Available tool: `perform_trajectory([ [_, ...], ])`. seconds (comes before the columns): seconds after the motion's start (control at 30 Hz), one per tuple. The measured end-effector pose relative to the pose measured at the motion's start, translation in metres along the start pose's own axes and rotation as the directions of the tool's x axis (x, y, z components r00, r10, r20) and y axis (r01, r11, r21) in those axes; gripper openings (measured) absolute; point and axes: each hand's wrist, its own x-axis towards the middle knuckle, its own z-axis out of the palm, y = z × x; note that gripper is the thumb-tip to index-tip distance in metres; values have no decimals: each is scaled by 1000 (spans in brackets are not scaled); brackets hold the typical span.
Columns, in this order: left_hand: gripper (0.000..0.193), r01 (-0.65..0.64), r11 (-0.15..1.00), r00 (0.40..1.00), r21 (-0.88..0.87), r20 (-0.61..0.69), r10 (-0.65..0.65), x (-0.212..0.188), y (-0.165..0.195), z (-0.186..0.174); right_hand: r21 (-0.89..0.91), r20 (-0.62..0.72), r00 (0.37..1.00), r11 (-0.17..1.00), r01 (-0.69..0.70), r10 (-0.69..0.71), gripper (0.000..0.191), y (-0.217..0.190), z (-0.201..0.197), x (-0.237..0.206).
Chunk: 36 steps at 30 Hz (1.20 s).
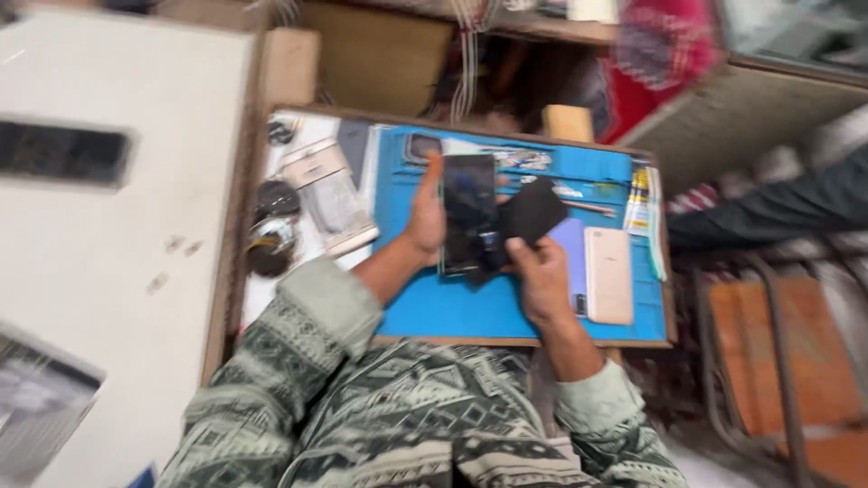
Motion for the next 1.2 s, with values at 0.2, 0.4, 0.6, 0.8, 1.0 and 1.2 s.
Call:
perform_trajectory([
  [0.2,102,23,999,999,40,-37,-22,-5,0,10,-12,47,998,1000,-29,29,23,-8,-3,-6],
  [0.4,101,-79,983,996,164,-29,85,-12,4,17,20,109,994,999,-34,32,27,-20,2,-9],
  [0.6,99,-132,973,989,192,-38,141,-12,4,15,58,130,989,995,-76,68,30,-18,-2,-8],
  [0.8,100,-125,983,992,135,13,124,-10,4,11,114,155,982,985,-129,111,30,-11,-7,-7],
  [1.0,95,-113,992,992,60,-44,115,-4,1,0,172,173,980,976,-133,103,35,-4,-5,-6],
  [1.2,92,-158,986,987,46,1,158,1,2,-17,233,134,990,969,-83,52,40,3,-1,-4],
])
